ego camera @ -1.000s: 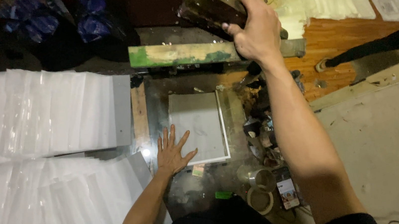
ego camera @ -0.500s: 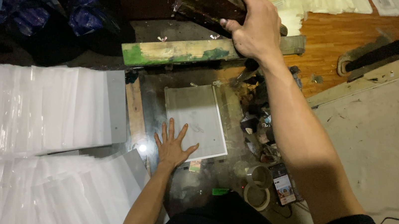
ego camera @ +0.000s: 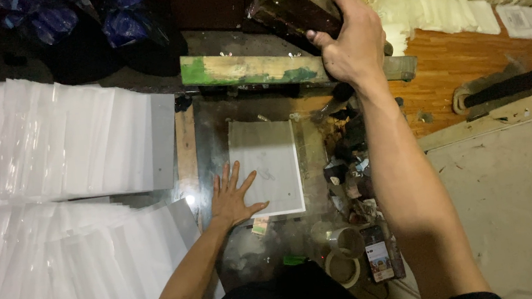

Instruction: Manually screen printing a logo onto white sheets using a squeegee and a screen frame.

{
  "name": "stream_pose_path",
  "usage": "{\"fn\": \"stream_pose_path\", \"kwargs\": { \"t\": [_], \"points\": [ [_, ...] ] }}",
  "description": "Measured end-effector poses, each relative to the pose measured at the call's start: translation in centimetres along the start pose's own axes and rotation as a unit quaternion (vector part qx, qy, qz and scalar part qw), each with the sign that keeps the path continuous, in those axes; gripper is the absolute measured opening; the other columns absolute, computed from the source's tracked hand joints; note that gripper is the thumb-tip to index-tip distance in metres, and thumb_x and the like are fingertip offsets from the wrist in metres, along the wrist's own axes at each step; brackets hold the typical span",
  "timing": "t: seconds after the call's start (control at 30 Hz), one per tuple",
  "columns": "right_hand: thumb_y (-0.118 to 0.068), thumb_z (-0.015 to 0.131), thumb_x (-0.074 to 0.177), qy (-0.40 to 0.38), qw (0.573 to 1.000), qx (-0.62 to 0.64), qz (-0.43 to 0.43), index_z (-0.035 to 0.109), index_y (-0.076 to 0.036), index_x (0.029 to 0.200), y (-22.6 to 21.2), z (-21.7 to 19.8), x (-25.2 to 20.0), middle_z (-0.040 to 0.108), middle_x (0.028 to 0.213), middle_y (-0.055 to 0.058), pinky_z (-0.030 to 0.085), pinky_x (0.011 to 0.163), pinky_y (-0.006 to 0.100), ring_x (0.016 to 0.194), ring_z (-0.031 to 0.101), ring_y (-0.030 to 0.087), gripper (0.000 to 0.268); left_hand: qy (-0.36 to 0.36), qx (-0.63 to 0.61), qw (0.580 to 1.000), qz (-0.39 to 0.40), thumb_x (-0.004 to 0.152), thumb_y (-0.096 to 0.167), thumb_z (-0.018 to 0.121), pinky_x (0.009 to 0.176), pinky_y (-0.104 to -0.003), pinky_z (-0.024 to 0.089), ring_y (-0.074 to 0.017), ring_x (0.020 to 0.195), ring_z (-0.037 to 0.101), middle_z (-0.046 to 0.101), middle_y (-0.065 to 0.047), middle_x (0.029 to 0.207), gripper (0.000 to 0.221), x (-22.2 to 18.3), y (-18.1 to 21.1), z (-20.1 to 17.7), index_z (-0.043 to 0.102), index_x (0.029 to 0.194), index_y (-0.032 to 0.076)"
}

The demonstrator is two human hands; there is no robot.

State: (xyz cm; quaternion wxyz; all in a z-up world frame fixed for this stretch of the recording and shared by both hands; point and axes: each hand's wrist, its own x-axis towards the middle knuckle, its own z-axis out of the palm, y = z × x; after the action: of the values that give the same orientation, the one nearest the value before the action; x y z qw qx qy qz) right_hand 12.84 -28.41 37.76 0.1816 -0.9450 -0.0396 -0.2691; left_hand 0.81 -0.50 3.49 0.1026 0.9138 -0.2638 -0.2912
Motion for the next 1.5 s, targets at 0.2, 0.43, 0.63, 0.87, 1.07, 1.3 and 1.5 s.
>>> {"fn": "stream_pose_path", "kwargs": {
  "t": [0.2, 0.43, 0.63, 0.87, 1.07, 1.3, 1.5],
  "points": [
    [-0.024, 0.095, 0.092, -0.024, 0.999, -0.003, 0.03, 0.068, -0.006, 0.131, 0.1, 0.0, 0.0, 0.078, 0.125, 0.013, 0.058, 0.09, 0.056, 0.11, 0.072, 0.035, 0.051, 0.127, 0.013, 0.988, 0.089, 0.089, 0.096, 0.026, 0.131, -0.067, 0.002, -0.0427, 0.167, -0.002, 0.01, -0.027, 0.179, 0.105, 3.3, -1.4, 0.9, 0.021, 0.174, 0.035],
    [-0.021, 0.094, 0.09, -0.046, 0.995, 0.005, 0.087, 0.067, -0.012, 0.133, -0.4, 0.2, 0.1, 0.078, 0.128, 0.012, 0.059, 0.095, 0.059, 0.116, 0.073, 0.035, 0.051, 0.205, -0.013, 0.971, 0.12, 0.111, 0.054, 0.027, 0.112, -0.054, 0.042, -0.0384, 0.123, 0.062, 0.068, -0.02, 0.137, 0.062, 9.3, -2.0, -3.0, 0.036, 0.16, 0.018],
    [-0.023, 0.093, 0.089, -0.048, 0.996, 0.0, 0.075, 0.064, -0.01, 0.134, 0.1, -0.1, -0.4, 0.076, 0.127, 0.013, 0.057, 0.089, 0.056, 0.111, 0.072, 0.036, 0.055, 0.059, 0.049, 0.997, 0.024, 0.093, 0.089, 0.012, 0.129, -0.069, 0.0, -0.045, 0.16, 0.031, 0.004, -0.018, 0.183, 0.091, 8.4, -1.7, -4.5, 0.01, 0.174, 0.047],
    [-0.024, 0.094, 0.092, -0.044, 0.998, 0.002, 0.054, 0.068, -0.009, 0.129, -0.7, -0.5, 0.5, 0.078, 0.12, 0.011, 0.058, 0.082, 0.05, 0.104, 0.071, 0.032, 0.048, 0.081, 0.055, 0.995, 0.011, 0.092, 0.091, 0.011, 0.129, -0.074, 0.002, -0.0448, 0.156, 0.038, 0.024, -0.017, 0.179, 0.091, 9.1, -2.3, -4.4, 0.01, 0.174, 0.049],
    [-0.024, 0.094, 0.088, -0.034, 0.998, -0.017, 0.04, 0.068, -0.01, 0.13, 0.0, -0.1, 0.2, 0.078, 0.12, 0.011, 0.058, 0.081, 0.051, 0.104, 0.071, 0.033, 0.052, 0.093, 0.016, 0.996, -0.006, 0.088, 0.094, 0.013, 0.131, -0.071, 0.002, -0.0443, 0.151, 0.047, 0.053, -0.024, 0.16, 0.106, 9.3, -2.3, -3.8, 0.018, 0.176, 0.035],
    [-0.021, 0.095, 0.091, -0.036, 0.999, 0.006, 0.031, 0.066, -0.008, 0.13, -0.1, -0.2, 0.3, 0.077, 0.122, 0.013, 0.062, 0.088, 0.053, 0.109, 0.073, 0.035, 0.05, 0.093, 0.002, 0.995, -0.022, 0.09, 0.093, 0.022, 0.13, -0.073, 0.0, -0.0425, 0.163, 0.025, 0.003, -0.015, 0.184, 0.102, 9.3, -1.7, -3.9, 0.016, 0.175, 0.037],
    [-0.021, 0.096, 0.09, -0.032, 0.999, 0.003, 0.039, 0.067, -0.012, 0.126, -0.5, -0.6, 0.3, 0.079, 0.118, 0.009, 0.061, 0.077, 0.049, 0.104, 0.073, 0.033, 0.047, 0.1, -0.009, 0.995, -0.023, 0.087, 0.095, 0.017, 0.129, -0.074, 0.001, -0.044, 0.161, 0.028, 0.011, -0.019, 0.182, 0.107, 9.3, -1.7, -4.3, 0.015, 0.176, 0.035]
  ]
}}
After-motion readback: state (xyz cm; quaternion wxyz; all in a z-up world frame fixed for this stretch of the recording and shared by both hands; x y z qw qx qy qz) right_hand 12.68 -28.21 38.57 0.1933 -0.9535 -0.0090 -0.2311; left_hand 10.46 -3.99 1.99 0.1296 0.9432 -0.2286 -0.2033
